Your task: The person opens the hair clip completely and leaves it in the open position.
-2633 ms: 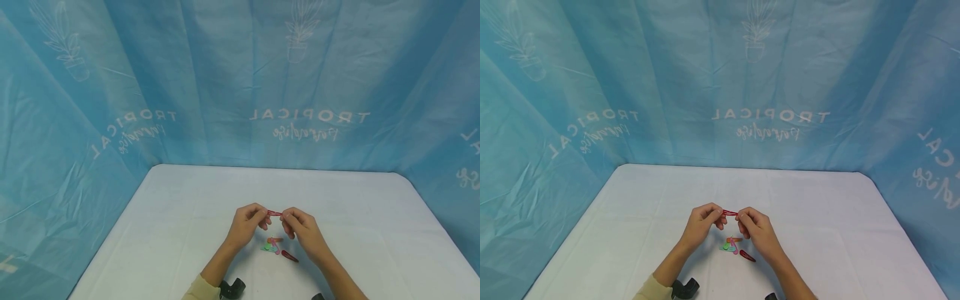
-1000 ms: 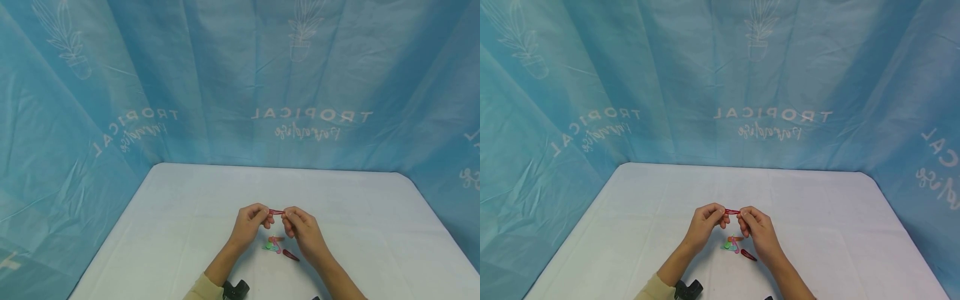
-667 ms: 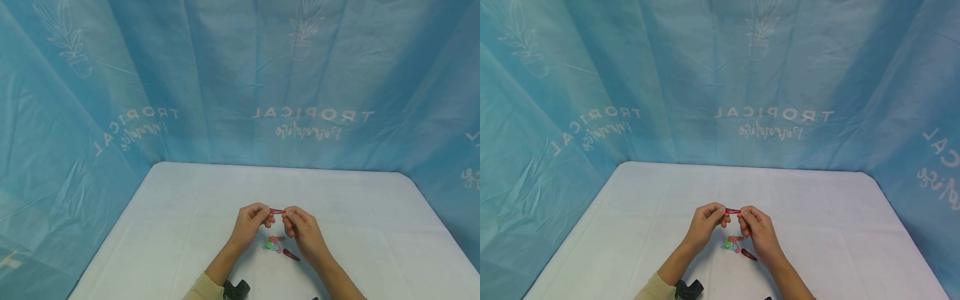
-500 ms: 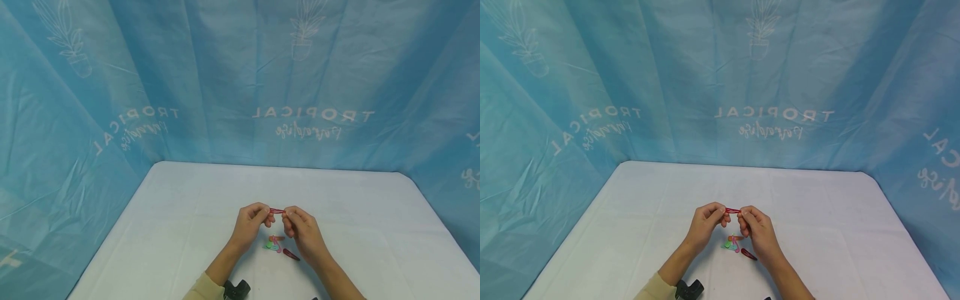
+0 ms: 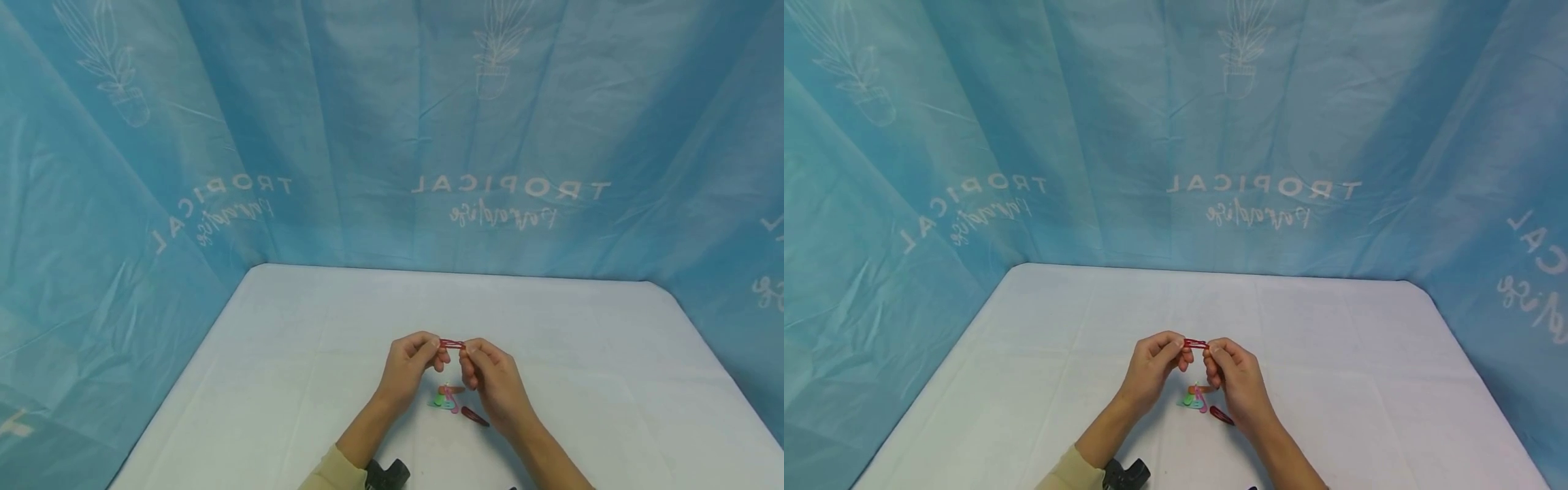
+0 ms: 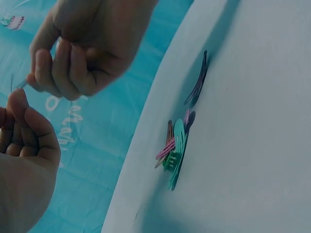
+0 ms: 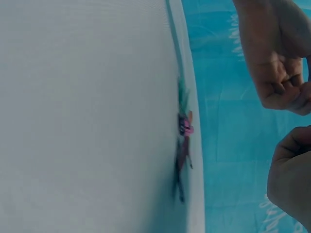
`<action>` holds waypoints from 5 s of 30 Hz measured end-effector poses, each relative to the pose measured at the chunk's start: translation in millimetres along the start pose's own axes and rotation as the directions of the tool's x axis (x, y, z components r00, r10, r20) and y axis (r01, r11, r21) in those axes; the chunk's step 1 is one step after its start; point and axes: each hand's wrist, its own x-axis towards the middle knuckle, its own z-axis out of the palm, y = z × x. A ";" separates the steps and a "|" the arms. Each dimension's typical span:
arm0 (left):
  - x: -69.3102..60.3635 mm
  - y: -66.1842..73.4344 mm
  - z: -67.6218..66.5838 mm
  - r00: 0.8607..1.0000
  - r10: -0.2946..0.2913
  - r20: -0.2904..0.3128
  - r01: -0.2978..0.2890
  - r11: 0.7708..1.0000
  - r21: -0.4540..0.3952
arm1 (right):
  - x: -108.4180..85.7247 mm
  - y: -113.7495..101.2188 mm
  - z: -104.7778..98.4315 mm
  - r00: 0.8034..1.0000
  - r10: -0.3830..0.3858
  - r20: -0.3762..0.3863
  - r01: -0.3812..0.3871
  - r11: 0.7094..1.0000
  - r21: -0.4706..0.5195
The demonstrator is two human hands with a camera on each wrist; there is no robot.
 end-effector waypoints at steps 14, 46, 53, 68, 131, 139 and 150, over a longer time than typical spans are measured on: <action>1.0 -1.4 -2.0 1.000 -0.014 -0.022 0.016 0.996 0.091 | 3.9 -1.8 -6.8 0.994 0.088 -0.062 -0.096 0.986 -0.136; 5.8 -17.5 -25.9 0.999 -0.010 -0.049 0.034 0.850 0.526 | 6.4 -5.2 -14.6 0.974 0.200 0.102 -0.126 0.863 -0.489; 1.5 -28.0 -26.1 0.997 -0.053 -0.059 0.079 0.720 0.690 | 1.0 -6.0 -22.2 0.946 0.253 0.203 -0.095 0.815 -0.572; 0.2 -28.5 -38.2 0.995 -0.095 -0.030 0.072 0.476 0.877 | 2.8 -2.4 -31.7 0.953 0.257 0.162 -0.004 0.544 -0.839; 2.0 -24.7 -42.0 0.991 -0.121 -0.058 0.109 0.474 0.874 | 6.7 11.3 -41.7 0.886 0.358 0.296 0.009 0.623 -0.782; 2.8 -25.2 -39.6 0.984 -0.154 -0.093 0.164 0.558 0.813 | 7.1 11.8 -42.3 0.903 0.356 0.240 -0.045 0.635 -0.771; 7.1 -21.3 -35.8 0.962 -0.267 0.053 0.171 0.746 0.644 | 12.1 2.1 -37.4 0.948 0.282 0.150 -0.116 0.741 -0.662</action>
